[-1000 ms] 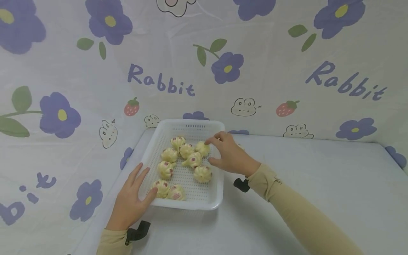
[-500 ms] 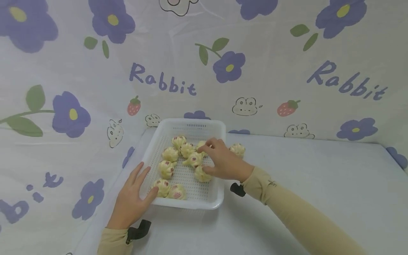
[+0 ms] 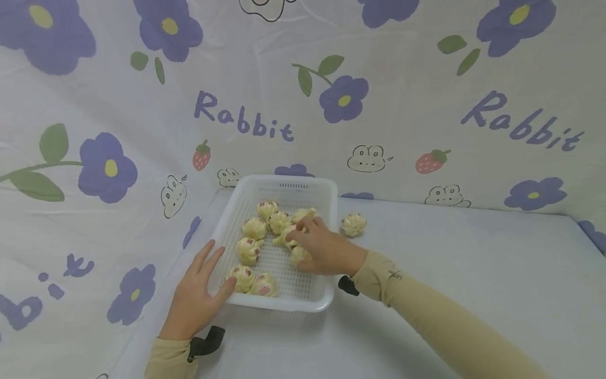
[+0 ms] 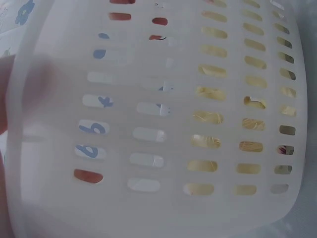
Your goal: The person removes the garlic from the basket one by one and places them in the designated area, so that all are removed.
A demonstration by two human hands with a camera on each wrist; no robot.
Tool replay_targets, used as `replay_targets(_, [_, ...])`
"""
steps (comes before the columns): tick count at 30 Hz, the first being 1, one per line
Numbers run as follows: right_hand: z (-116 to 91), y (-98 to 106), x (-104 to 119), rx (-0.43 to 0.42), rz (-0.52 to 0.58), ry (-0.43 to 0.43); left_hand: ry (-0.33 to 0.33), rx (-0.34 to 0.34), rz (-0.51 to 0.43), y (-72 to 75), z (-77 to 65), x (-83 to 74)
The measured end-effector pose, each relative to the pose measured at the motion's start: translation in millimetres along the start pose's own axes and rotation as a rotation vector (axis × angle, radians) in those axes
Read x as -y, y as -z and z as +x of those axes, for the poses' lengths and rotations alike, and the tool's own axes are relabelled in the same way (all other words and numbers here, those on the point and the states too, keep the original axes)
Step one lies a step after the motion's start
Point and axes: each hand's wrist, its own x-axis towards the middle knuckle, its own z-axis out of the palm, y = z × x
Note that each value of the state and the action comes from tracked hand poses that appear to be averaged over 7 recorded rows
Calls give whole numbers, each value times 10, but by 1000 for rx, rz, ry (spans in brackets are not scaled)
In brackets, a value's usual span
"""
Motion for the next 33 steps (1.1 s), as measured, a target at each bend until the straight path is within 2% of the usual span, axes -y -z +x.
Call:
replay_targets(7, [38, -61, -7, 18, -26, 21, -14, -13, -6, 0, 0, -2])
replay_targets(13, [95, -108, 19, 86, -78, -34, -17, -15, -10, -3, 1, 14])
replay_targets(21, [155, -119, 57, 140, -117, -48, -22, -16, -6, -23, 1, 46])
replay_targets(33, [279, -193, 87, 245, -259, -112, -40, -21, -3, -18, -9, 98])
